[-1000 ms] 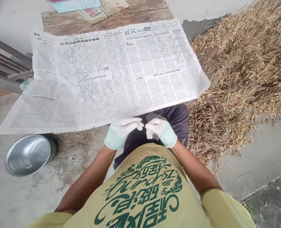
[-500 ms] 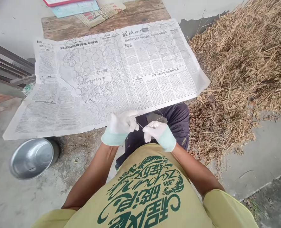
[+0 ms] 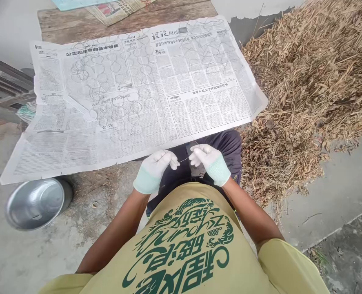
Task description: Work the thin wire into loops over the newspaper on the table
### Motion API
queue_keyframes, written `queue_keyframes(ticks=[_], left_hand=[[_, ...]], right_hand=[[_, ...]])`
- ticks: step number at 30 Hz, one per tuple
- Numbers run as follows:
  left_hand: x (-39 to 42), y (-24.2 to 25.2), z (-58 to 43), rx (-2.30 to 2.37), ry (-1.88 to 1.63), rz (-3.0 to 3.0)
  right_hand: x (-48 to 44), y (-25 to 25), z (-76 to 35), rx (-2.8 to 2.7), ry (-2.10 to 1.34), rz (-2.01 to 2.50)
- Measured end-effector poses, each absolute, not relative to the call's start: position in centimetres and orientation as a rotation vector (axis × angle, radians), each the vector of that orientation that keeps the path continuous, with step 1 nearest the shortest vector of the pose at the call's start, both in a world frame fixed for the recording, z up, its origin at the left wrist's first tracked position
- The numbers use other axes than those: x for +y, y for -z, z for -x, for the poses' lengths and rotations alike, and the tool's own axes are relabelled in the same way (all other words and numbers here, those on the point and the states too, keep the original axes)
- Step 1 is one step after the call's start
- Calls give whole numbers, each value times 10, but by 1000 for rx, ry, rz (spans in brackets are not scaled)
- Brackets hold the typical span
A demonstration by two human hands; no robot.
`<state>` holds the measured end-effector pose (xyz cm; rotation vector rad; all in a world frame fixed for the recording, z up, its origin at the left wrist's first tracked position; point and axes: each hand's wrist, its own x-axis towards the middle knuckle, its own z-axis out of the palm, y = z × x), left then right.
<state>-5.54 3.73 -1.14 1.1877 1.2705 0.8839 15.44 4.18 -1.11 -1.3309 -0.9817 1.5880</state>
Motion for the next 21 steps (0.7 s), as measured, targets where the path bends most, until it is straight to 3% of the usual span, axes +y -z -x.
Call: queue_keyframes(ticks=[6,16,21], left_hand=[[39,16,60,1073,-800,-1215],[39,52,64,534,-497,-660],[24,53,60,520,-623,-599]], right_hand=[[48,21,-152,-1078,-1475,1443],[32,17,-148,-1149,-1358,1495],[31,15,-147,-1119,-1207,1569]])
